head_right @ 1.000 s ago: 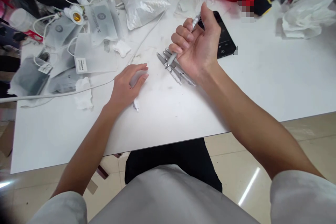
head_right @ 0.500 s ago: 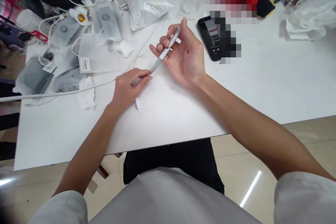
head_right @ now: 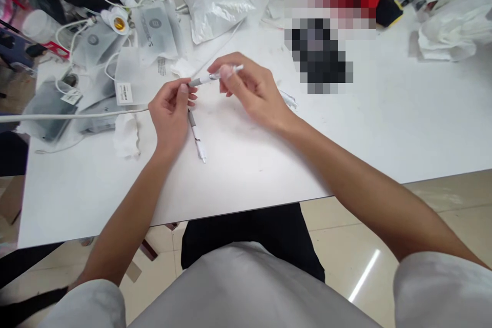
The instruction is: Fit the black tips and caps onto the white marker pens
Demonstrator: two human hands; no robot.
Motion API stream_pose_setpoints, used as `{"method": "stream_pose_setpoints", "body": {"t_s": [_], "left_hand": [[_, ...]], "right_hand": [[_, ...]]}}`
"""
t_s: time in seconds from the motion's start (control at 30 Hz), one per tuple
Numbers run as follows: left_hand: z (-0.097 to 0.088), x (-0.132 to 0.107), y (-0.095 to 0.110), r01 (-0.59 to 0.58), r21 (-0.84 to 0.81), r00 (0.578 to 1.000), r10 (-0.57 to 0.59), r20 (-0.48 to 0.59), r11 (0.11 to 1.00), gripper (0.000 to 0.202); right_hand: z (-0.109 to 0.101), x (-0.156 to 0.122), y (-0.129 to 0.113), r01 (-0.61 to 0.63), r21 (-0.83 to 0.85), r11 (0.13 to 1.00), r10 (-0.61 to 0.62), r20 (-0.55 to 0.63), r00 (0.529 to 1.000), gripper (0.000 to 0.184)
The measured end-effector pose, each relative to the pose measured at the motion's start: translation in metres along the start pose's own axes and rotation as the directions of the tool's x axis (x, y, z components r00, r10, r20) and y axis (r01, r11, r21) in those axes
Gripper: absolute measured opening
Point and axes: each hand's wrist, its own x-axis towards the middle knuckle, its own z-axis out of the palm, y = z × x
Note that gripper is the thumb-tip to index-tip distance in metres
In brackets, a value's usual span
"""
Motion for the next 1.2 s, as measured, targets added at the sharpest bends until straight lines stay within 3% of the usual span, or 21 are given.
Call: {"method": "stream_pose_setpoints", "body": {"t_s": [0.13, 0.27, 0.47, 0.67, 1.0, 1.2], "left_hand": [[0.001, 0.002, -0.008, -0.037, 0.085, 0.999, 0.037, -0.002, 0.996, 0.053], [0.002, 0.002, -0.013, -0.066, 0.090, 0.998, 0.063, 0.027, 0.994, 0.053], [0.004, 0.001, -0.012, -0.078, 0.075, 0.993, 0.071, 0.092, 0.994, 0.048], [0.004, 0.000, -0.014, -0.082, 0.099, 0.990, 0.069, 0.125, 0.992, 0.038], [0.002, -0.001, -0.008, -0.055, 0.125, 0.985, 0.033, 0.171, 0.991, 0.026], [0.002, 0.000, -0.006, -0.078, 0.147, 0.980, 0.049, 0.191, 0.986, 0.022]], "right_hand": [[0.002, -0.010, 0.001, 0.222, -0.275, 0.935, -0.151, 0.256, 0.955, 0.036], [0.005, -0.015, 0.009, 0.328, -0.308, 0.893, -0.178, 0.429, 0.886, 0.041], [0.010, -0.017, 0.013, 0.443, -0.337, 0.831, -0.193, 0.572, 0.797, 0.051], [0.015, -0.020, 0.019, 0.493, -0.396, 0.775, -0.183, 0.607, 0.774, 0.043], [0.020, -0.024, 0.015, 0.422, -0.379, 0.823, -0.112, 0.621, 0.776, 0.057], [0.017, -0.023, 0.013, 0.452, -0.331, 0.828, -0.161, 0.632, 0.758, 0.053]]}}
